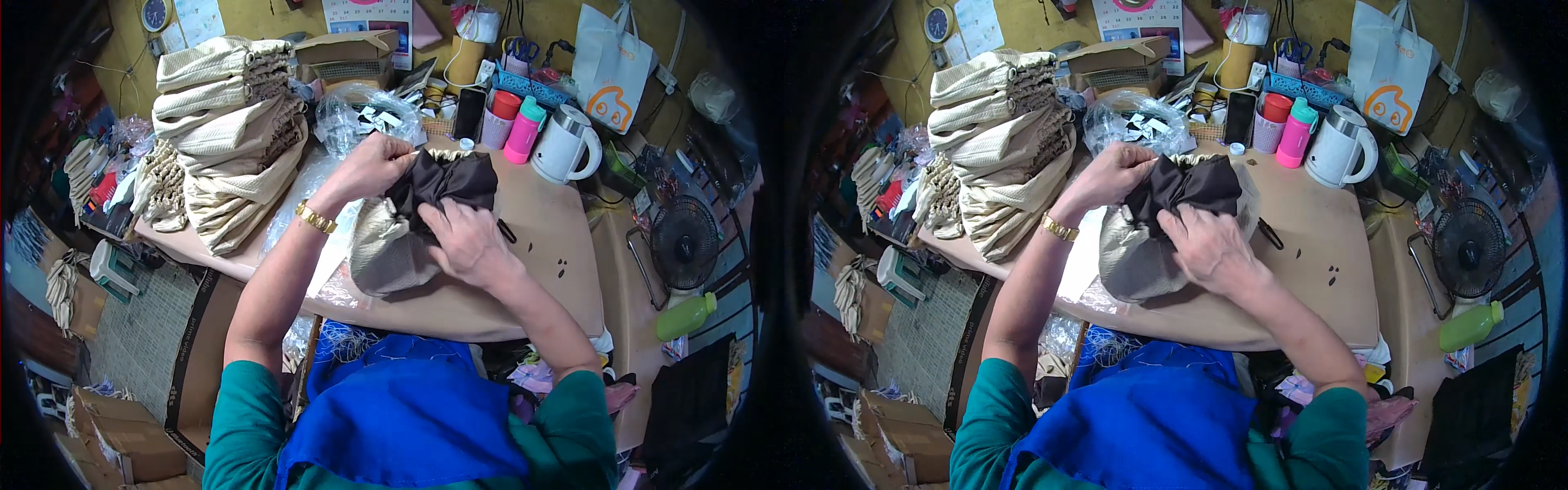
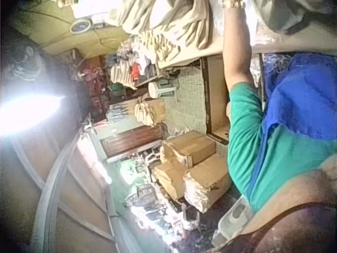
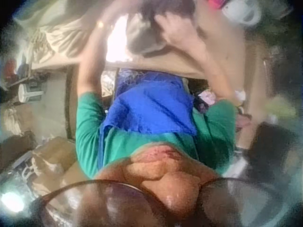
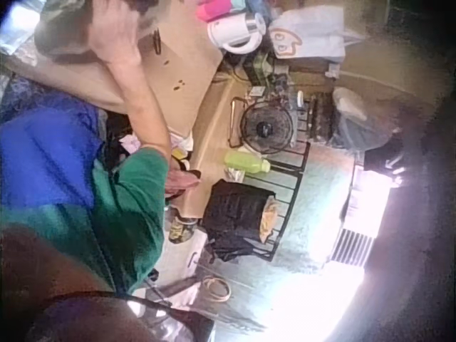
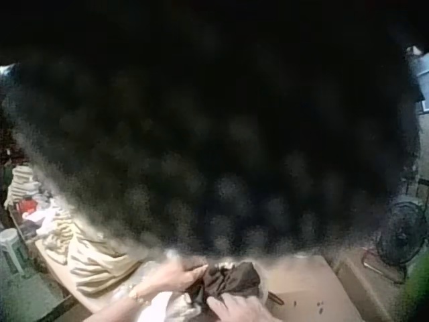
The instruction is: The person takes a partially assembled leather bag from a box, pulls out the inner lining, and uses a needle and thread to hand-sew the lining to the leather exterior at the opening, finishing by wiping the bag with a cloth.
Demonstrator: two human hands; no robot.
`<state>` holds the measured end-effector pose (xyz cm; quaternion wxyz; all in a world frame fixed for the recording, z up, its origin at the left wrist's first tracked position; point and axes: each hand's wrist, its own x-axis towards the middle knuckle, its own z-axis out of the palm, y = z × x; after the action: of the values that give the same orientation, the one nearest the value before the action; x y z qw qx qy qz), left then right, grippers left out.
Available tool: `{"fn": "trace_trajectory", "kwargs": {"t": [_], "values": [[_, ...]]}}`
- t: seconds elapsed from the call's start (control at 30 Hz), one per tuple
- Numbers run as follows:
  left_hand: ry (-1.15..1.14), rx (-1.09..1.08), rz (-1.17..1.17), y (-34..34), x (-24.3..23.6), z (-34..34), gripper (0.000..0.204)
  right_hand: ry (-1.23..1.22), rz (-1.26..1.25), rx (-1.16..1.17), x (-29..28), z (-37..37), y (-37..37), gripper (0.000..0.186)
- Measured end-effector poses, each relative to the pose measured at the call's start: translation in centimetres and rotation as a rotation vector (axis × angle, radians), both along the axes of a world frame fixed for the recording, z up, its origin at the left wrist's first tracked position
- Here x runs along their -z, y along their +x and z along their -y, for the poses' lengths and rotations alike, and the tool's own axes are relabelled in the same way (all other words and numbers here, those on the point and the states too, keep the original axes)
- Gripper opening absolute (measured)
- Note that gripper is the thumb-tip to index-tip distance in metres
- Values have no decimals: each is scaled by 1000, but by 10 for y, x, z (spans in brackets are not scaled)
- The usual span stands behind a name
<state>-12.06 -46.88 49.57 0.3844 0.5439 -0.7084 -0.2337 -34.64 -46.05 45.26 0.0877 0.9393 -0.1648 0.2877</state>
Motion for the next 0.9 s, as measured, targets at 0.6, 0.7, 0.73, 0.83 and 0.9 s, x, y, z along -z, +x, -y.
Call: {"fn": "trace_trajectory", "kwargs": {"t": [0.6, 0.7, 0.73, 0.83, 0.9], "values": [[21, -113, 311, -5, 1, 0, 26, -337, -161, -374, -41, 13, 21, 20], [-48, -164, 230, -7, -9, -8, 29, -543, 101, -436, -25, 16, 21, 9], [-55, -172, 205, -5, -9, -8, 29, -567, 120, -455, -23, 17, 18, 8], [-210, -131, 329, 5, 6, 0, 31, -645, 164, -437, -19, 23, 13, 10], [-131, 18, 308, 14, 8, 1, 31, -719, 347, -395, -8, 30, 19, 22]]}}
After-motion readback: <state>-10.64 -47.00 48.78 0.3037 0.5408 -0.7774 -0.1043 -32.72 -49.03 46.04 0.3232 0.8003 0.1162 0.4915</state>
